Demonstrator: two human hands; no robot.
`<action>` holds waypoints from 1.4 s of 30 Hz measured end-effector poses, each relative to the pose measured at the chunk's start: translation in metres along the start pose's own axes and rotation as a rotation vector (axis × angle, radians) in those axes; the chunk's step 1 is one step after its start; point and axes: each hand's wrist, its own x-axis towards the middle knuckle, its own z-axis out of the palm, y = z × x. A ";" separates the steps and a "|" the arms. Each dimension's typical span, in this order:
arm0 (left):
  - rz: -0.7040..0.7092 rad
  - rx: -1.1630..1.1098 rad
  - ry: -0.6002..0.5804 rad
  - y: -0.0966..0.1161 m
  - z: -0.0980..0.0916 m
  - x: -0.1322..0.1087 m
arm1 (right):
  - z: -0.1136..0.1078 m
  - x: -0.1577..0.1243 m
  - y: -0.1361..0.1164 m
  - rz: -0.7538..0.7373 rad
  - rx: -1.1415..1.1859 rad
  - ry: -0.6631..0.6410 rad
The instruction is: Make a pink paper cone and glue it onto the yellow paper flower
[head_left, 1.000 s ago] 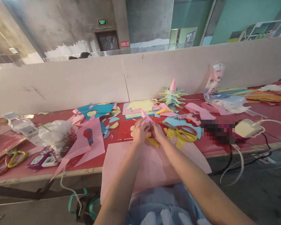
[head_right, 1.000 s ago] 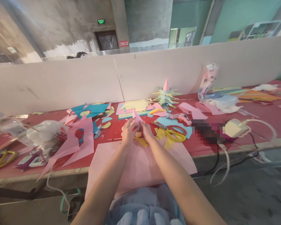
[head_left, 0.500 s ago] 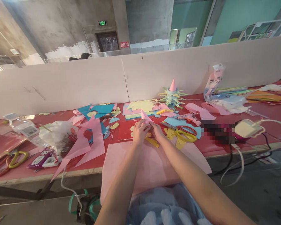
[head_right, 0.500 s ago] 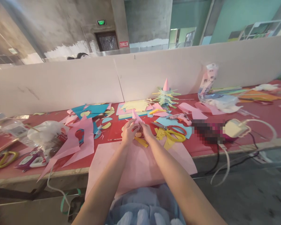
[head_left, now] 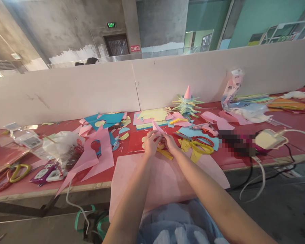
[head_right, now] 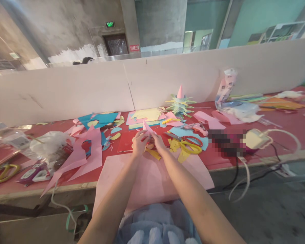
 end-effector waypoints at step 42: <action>-0.158 -0.224 0.076 0.005 0.002 0.002 | -0.002 0.002 0.005 -0.081 -0.114 -0.066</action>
